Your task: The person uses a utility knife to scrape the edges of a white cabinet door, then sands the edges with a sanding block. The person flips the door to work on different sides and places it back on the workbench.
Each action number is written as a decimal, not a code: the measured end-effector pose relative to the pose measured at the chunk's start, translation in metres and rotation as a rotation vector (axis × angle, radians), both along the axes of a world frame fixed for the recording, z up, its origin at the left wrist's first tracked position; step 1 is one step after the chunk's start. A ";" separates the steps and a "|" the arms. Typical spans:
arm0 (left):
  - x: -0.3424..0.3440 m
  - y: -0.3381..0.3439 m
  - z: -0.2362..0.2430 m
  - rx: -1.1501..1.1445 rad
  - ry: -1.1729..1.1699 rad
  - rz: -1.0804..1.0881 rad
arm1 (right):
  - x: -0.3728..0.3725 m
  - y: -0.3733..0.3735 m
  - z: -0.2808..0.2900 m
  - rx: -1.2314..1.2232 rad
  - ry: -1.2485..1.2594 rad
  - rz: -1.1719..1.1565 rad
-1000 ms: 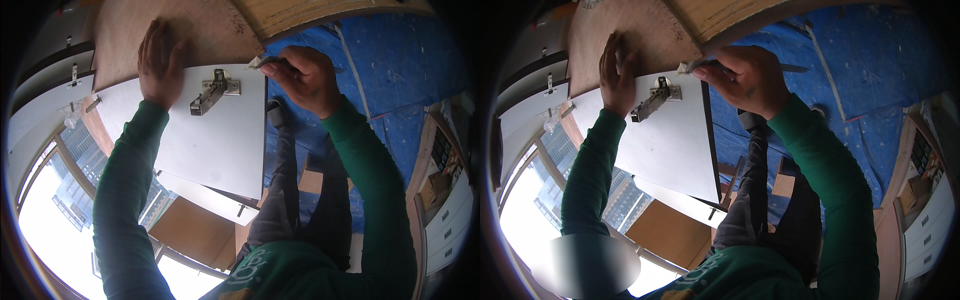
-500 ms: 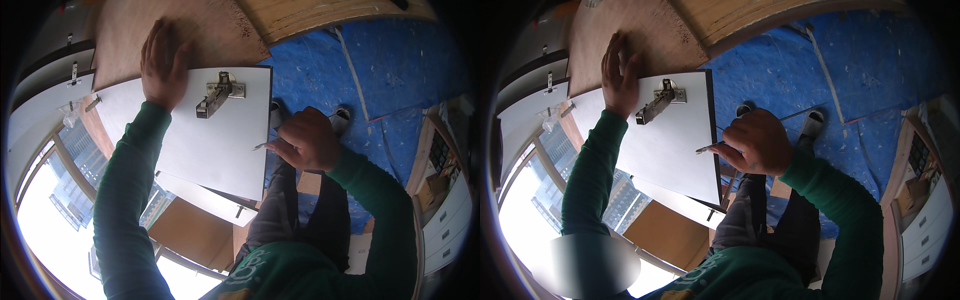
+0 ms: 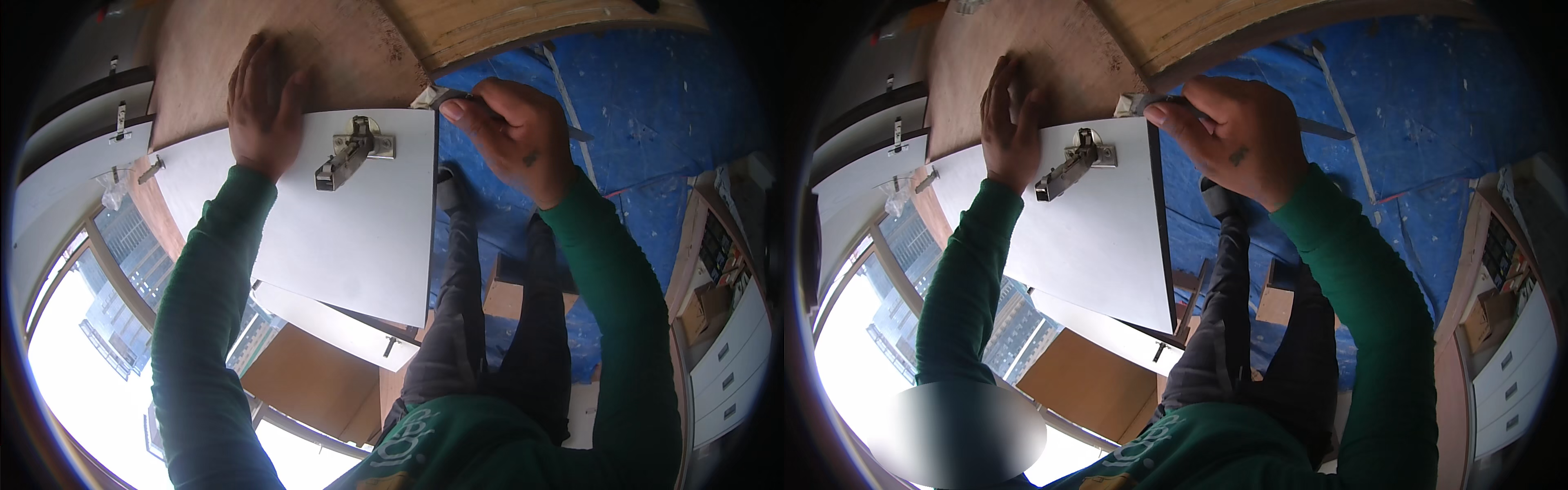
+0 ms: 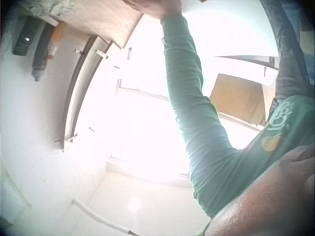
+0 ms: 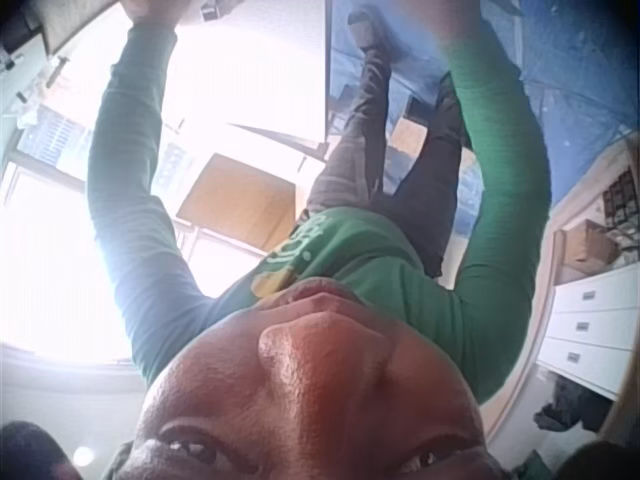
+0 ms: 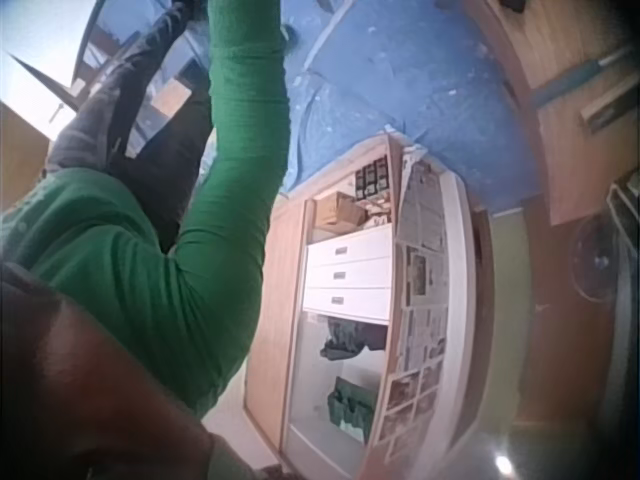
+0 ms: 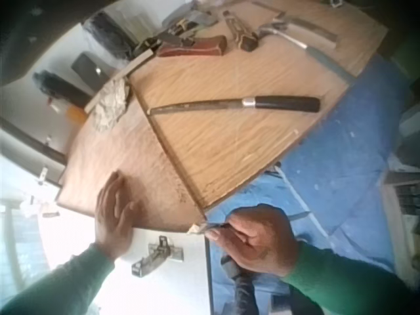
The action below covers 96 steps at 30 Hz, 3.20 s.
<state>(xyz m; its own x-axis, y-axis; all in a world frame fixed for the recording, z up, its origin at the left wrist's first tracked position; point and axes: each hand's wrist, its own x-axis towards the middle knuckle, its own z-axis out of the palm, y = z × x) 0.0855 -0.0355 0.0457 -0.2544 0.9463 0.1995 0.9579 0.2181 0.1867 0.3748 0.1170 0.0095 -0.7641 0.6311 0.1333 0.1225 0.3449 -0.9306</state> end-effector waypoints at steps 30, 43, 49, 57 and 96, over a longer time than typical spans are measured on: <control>0.005 0.001 0.002 -0.018 -0.099 0.065 | 0.036 -0.045 -0.009 0.104 0.069 0.151; 0.008 0.003 0.005 -0.041 -0.116 0.103 | -0.007 -0.007 -0.016 -0.264 0.080 -0.022; 0.007 0.001 0.006 -0.048 -0.130 0.106 | 0.036 -0.047 0.005 0.010 0.007 0.142; 0.006 0.000 0.005 -0.056 -0.113 0.100 | 0.019 -0.014 0.021 0.237 -0.070 0.124; 0.005 0.000 0.006 -0.056 -0.119 0.081 | -0.004 -0.013 0.000 -0.754 0.192 0.067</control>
<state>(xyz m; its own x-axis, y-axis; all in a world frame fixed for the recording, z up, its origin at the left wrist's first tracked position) 0.0903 -0.0355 0.0515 -0.3490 0.9306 0.1106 0.9087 0.3072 0.2828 0.3713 0.1040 0.0097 -0.8108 0.5572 -0.1792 -0.0634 -0.3879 -0.9195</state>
